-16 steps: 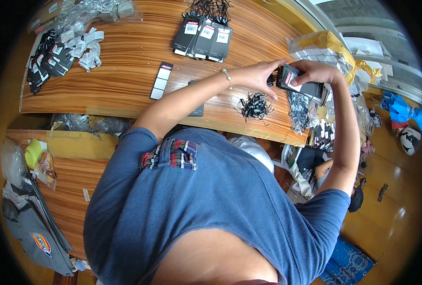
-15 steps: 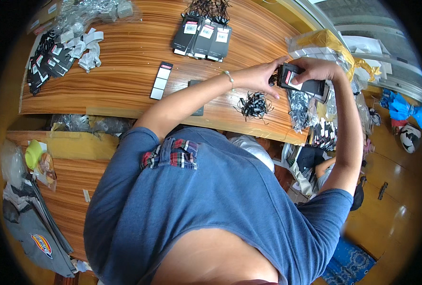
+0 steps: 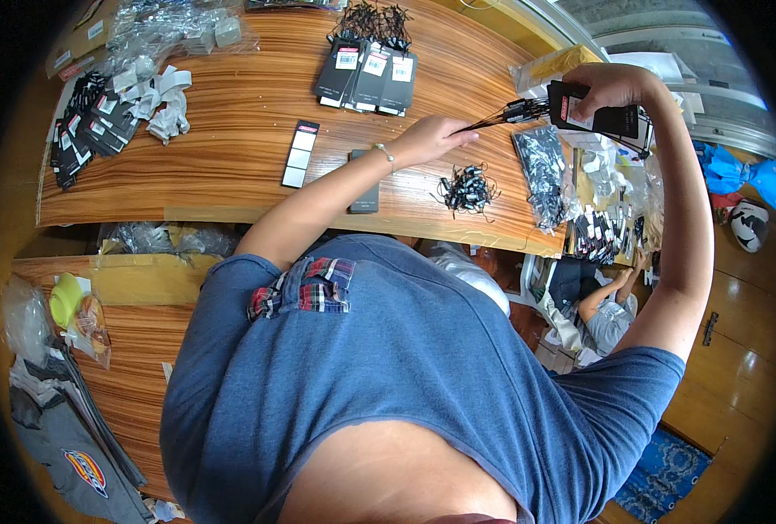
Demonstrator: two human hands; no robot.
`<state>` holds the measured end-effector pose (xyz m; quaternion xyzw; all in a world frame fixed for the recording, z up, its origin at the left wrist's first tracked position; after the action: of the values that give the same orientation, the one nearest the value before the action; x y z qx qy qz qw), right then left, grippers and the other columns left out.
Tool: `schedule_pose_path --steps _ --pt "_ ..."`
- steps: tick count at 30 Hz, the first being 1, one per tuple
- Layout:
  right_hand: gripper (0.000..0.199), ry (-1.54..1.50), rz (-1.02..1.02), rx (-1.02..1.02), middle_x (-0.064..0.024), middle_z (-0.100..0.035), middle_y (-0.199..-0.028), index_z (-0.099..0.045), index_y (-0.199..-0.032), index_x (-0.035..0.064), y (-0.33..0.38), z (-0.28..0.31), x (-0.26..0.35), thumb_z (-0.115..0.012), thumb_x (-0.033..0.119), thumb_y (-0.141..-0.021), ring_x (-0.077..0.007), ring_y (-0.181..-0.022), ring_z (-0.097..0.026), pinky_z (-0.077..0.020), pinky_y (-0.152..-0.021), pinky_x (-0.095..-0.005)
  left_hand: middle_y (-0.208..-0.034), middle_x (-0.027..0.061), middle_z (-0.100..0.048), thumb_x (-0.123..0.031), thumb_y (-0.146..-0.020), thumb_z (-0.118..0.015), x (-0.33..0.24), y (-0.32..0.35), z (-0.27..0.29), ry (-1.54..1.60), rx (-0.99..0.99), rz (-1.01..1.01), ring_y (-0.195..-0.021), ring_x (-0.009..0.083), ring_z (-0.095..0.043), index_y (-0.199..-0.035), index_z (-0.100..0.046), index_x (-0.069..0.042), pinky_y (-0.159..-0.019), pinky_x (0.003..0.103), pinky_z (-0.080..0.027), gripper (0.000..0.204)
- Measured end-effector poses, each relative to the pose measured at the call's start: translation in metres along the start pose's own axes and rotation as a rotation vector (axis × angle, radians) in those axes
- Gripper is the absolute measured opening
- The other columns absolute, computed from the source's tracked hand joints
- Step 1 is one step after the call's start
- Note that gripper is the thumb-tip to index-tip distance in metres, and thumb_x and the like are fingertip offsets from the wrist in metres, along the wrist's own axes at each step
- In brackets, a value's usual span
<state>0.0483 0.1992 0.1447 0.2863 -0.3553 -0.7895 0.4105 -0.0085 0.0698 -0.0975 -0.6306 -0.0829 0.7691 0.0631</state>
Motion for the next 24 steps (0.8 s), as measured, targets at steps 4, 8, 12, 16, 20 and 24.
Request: schedule_pose_path --steps 4,8,12,16,20,24 --pt "0.045 -0.06 -0.026 0.03 -0.0093 -0.061 -0.075 -0.058 -0.095 -0.0007 0.003 0.01 0.01 -0.068 0.02 -0.057 -0.018 -0.066 -0.056 -0.0457 -0.063 -0.0289 -0.065 0.0055 -0.057 -0.035 -0.088 -0.05 0.005 0.012 0.014 0.05 0.017 0.095 -0.06 0.0156 -0.053 -0.081 -0.058 -0.002 -0.058 0.028 -0.042 0.035" --pt "0.048 -0.042 -0.049 0.063 -0.0099 -0.061 -0.078 -0.057 -0.097 -0.0011 0.0 0.016 0.016 -0.068 0.021 -0.055 -0.0185 -0.066 -0.057 -0.0462 -0.063 -0.0291 -0.074 0.0052 -0.057 -0.033 -0.086 -0.053 0.029 0.018 0.015 -0.041 -0.023 0.115 -0.065 0.0152 -0.054 -0.092 -0.055 -0.001 -0.061 0.028 -0.043 0.033" --pt "0.051 0.002 -0.079 0.06 -0.0099 -0.062 -0.079 -0.057 -0.098 -0.0013 -0.008 0.016 0.019 -0.068 0.022 -0.055 -0.0193 -0.066 -0.057 -0.0462 -0.064 -0.0288 -0.093 0.0123 -0.057 -0.031 -0.085 -0.055 0.021 0.028 0.014 -0.27 -0.569 -0.176 -0.088 0.0219 -0.056 -0.107 -0.048 0.002 -0.078 0.03 -0.045 0.041" --pt "0.052 0.019 -0.052 0.086 -0.0097 -0.061 -0.079 -0.057 -0.1 -0.0023 -0.031 0.017 0.023 -0.067 0.022 -0.055 -0.0176 -0.067 -0.056 -0.0457 -0.065 -0.0277 -0.109 0.0111 -0.051 -0.035 -0.083 -0.058 -0.026 0.035 -0.005 0.475 -0.168 -0.039 -0.104 0.0204 -0.049 -0.111 -0.048 -0.001 -0.089 0.033 -0.04 0.045" --pt "0.053 -0.038 0.01 0.169 -0.0095 -0.061 -0.082 -0.056 -0.102 -0.0033 -0.027 0.023 0.046 -0.068 0.025 -0.059 -0.0139 -0.071 -0.055 -0.0448 -0.067 -0.0265 -0.131 0.0166 -0.034 -0.042 -0.08 -0.059 -0.077 0.053 -0.042 0.658 0.327 -0.064 -0.124 0.0258 -0.03 -0.13 -0.03 -0.001 -0.101 0.036 -0.028 0.071" --pt "0.055 -0.147 0.147 0.104 -0.0077 -0.06 -0.085 -0.054 -0.104 -0.0033 -0.029 0.035 0.07 -0.069 0.032 -0.064 -0.0128 -0.075 -0.054 -0.0438 -0.07 -0.0253 -0.138 0.0233 -0.019 -0.054 -0.073 -0.06 -0.08 0.043 -0.046 0.851 0.169 -0.079 -0.131 0.0298 -0.016 -0.136 -0.009 0.002 -0.105 0.038 -0.019 0.098"
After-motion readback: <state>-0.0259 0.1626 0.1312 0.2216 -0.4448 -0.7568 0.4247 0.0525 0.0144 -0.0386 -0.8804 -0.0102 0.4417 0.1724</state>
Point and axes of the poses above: each hand's wrist, its own y-axis away from the middle knuckle, its own z-axis out of the back of the hand, x = y × z, the point moved 3 cm from there along -y, towards the middle knuckle
